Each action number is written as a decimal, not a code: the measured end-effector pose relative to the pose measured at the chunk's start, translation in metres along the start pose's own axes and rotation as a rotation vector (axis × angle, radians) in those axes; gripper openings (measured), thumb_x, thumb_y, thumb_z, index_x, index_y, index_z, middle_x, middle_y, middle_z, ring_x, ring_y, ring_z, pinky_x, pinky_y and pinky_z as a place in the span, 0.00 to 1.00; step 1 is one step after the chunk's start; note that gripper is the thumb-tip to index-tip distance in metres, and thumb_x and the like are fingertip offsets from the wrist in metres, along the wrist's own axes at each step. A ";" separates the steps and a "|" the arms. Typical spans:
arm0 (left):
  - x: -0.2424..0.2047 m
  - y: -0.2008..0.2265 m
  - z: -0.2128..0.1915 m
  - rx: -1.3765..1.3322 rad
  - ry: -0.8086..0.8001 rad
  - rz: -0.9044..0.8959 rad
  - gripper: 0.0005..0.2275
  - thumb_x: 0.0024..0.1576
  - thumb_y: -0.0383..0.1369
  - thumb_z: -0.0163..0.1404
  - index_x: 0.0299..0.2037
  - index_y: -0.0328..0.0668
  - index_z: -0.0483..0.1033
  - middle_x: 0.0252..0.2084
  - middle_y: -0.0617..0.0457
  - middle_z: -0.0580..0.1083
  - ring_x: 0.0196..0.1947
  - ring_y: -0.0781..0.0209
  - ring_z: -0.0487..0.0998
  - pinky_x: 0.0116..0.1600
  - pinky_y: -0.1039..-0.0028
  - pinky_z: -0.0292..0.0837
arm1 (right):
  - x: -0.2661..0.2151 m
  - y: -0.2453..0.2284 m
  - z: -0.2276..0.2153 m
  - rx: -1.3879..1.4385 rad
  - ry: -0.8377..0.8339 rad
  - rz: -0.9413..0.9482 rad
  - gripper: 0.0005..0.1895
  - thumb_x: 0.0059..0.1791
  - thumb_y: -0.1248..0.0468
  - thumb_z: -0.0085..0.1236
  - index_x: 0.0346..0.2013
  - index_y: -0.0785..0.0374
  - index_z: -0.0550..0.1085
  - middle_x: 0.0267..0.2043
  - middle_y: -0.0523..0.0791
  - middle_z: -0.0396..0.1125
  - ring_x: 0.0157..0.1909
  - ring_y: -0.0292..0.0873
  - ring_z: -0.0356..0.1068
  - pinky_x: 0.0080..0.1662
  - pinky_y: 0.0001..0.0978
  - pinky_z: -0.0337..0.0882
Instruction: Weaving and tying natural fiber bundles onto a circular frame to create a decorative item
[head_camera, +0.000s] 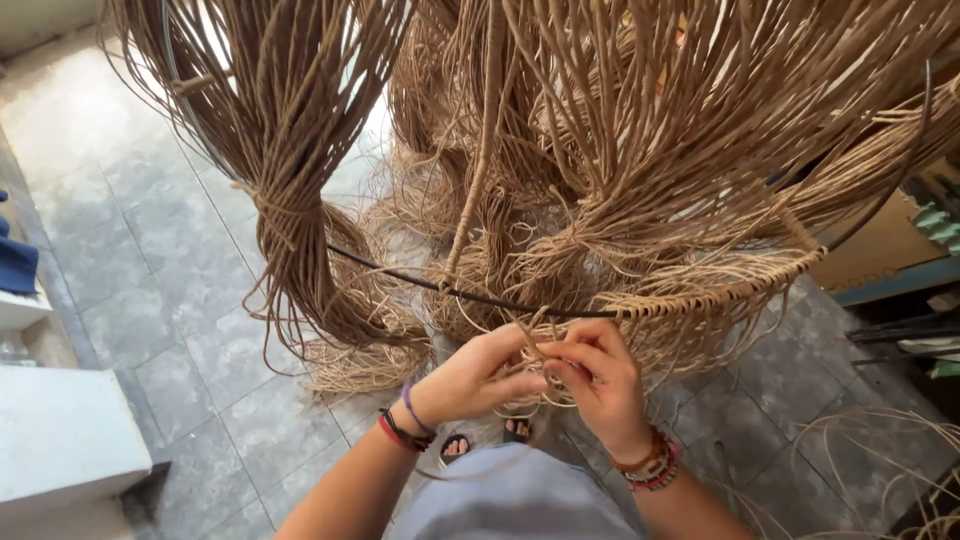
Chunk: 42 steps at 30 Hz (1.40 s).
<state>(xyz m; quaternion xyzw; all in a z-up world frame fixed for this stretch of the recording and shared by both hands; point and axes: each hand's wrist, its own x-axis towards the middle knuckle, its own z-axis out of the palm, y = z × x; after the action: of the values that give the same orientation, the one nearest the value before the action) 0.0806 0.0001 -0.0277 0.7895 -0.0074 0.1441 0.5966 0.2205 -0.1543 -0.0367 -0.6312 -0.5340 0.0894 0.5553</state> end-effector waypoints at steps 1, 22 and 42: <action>0.002 0.000 0.000 0.004 0.000 0.003 0.24 0.61 0.51 0.47 0.56 0.40 0.71 0.45 0.52 0.73 0.42 0.61 0.72 0.48 0.71 0.69 | 0.000 0.000 0.000 0.001 0.002 -0.005 0.10 0.52 0.62 0.59 0.44 0.62 0.81 0.41 0.43 0.63 0.42 0.39 0.66 0.45 0.28 0.69; -0.044 -0.094 0.024 0.902 -0.482 -0.218 0.13 0.61 0.36 0.53 0.22 0.45 0.78 0.19 0.53 0.73 0.18 0.51 0.75 0.22 0.60 0.73 | 0.001 0.003 0.006 0.004 0.036 -0.047 0.09 0.52 0.64 0.59 0.44 0.65 0.80 0.39 0.44 0.73 0.39 0.38 0.74 0.38 0.24 0.76; -0.029 -0.078 0.019 0.541 -0.256 -0.043 0.10 0.61 0.39 0.53 0.32 0.43 0.75 0.32 0.49 0.73 0.29 0.48 0.75 0.33 0.56 0.70 | 0.000 0.015 0.009 0.034 0.027 0.001 0.09 0.51 0.62 0.60 0.42 0.63 0.81 0.39 0.45 0.69 0.42 0.40 0.71 0.43 0.27 0.73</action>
<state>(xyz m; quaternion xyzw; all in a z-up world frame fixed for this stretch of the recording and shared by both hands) 0.0713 -0.0003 -0.1122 0.9314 -0.0273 0.0277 0.3618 0.2230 -0.1461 -0.0517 -0.6232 -0.5247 0.0901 0.5729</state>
